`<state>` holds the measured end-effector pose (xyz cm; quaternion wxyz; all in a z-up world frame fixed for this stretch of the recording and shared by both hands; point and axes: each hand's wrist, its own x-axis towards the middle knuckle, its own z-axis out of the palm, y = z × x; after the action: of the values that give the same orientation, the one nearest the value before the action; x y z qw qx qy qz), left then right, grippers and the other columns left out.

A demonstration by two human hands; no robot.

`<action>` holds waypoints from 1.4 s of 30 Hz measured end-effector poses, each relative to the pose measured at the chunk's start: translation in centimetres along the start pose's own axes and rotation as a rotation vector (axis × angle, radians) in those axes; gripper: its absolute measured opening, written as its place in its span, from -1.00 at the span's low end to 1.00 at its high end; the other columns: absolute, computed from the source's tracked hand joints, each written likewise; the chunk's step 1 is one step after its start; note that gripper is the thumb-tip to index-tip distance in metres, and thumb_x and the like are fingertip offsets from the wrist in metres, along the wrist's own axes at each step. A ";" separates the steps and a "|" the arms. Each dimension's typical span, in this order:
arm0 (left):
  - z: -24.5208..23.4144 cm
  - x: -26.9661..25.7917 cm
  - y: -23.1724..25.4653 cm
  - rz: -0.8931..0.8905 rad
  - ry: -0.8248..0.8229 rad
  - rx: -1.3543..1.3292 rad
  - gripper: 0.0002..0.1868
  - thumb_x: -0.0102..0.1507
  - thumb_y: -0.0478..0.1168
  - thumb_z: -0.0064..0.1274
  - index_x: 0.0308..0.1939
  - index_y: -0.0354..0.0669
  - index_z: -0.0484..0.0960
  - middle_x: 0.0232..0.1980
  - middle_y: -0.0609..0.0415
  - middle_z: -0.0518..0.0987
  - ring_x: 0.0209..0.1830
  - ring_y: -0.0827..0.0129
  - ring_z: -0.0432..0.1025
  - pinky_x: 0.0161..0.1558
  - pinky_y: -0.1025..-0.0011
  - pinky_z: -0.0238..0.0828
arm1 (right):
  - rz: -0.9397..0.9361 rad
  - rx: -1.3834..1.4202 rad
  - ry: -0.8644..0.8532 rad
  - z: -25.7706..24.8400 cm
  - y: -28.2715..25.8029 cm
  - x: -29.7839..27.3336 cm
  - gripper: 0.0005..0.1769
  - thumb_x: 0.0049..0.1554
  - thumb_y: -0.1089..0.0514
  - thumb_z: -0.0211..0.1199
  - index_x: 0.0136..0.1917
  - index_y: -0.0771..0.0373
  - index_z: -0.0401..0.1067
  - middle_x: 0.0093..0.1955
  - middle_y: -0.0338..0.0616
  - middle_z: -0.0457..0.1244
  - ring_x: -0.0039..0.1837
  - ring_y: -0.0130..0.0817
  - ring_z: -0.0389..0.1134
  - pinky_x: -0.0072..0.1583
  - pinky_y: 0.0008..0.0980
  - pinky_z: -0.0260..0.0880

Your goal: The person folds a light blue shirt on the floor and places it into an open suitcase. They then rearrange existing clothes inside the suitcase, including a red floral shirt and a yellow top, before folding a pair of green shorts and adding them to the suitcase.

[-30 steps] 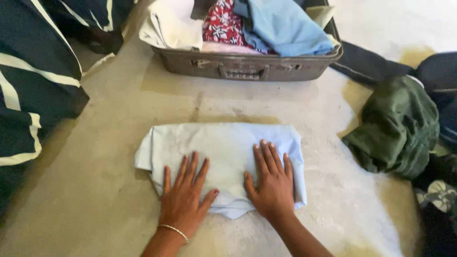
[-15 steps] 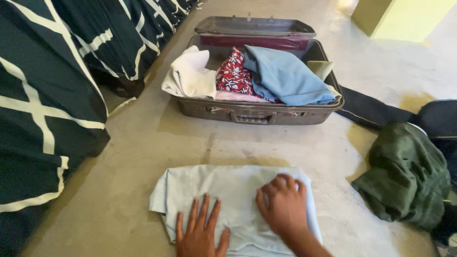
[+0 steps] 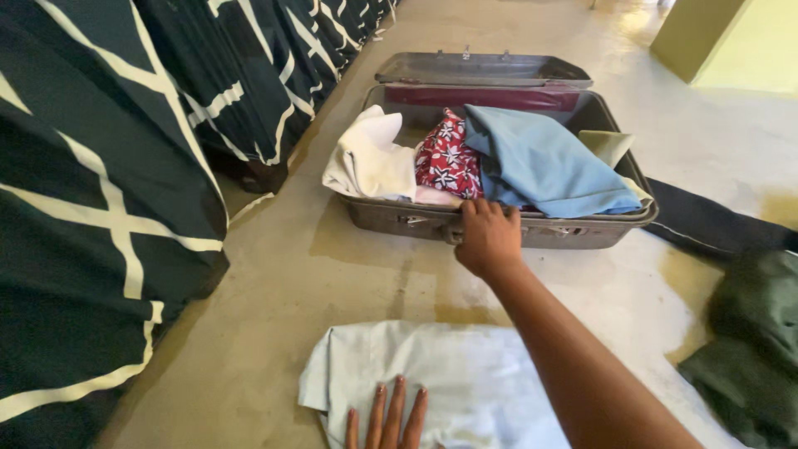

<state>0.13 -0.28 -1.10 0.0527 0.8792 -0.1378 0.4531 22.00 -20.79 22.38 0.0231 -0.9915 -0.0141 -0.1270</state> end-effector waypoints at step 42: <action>-9.1 6.2 0.4 -0.113 -0.510 -0.380 -0.11 0.09 0.17 0.08 0.47 0.00 0.26 0.54 -0.14 0.12 0.59 -0.09 -0.04 0.41 -0.37 -0.37 | 0.829 0.845 -0.195 6.4 13.2 -27.8 -0.17 -0.07 -0.24 0.48 0.28 0.39 0.51 0.00 0.09 0.48 0.06 -0.09 0.50 0.16 -0.17 0.41</action>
<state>-3.70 0.10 9.21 0.2045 0.9451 -0.1797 0.1807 -2.81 -34.25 8.63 0.4616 -0.8263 0.3226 0.0010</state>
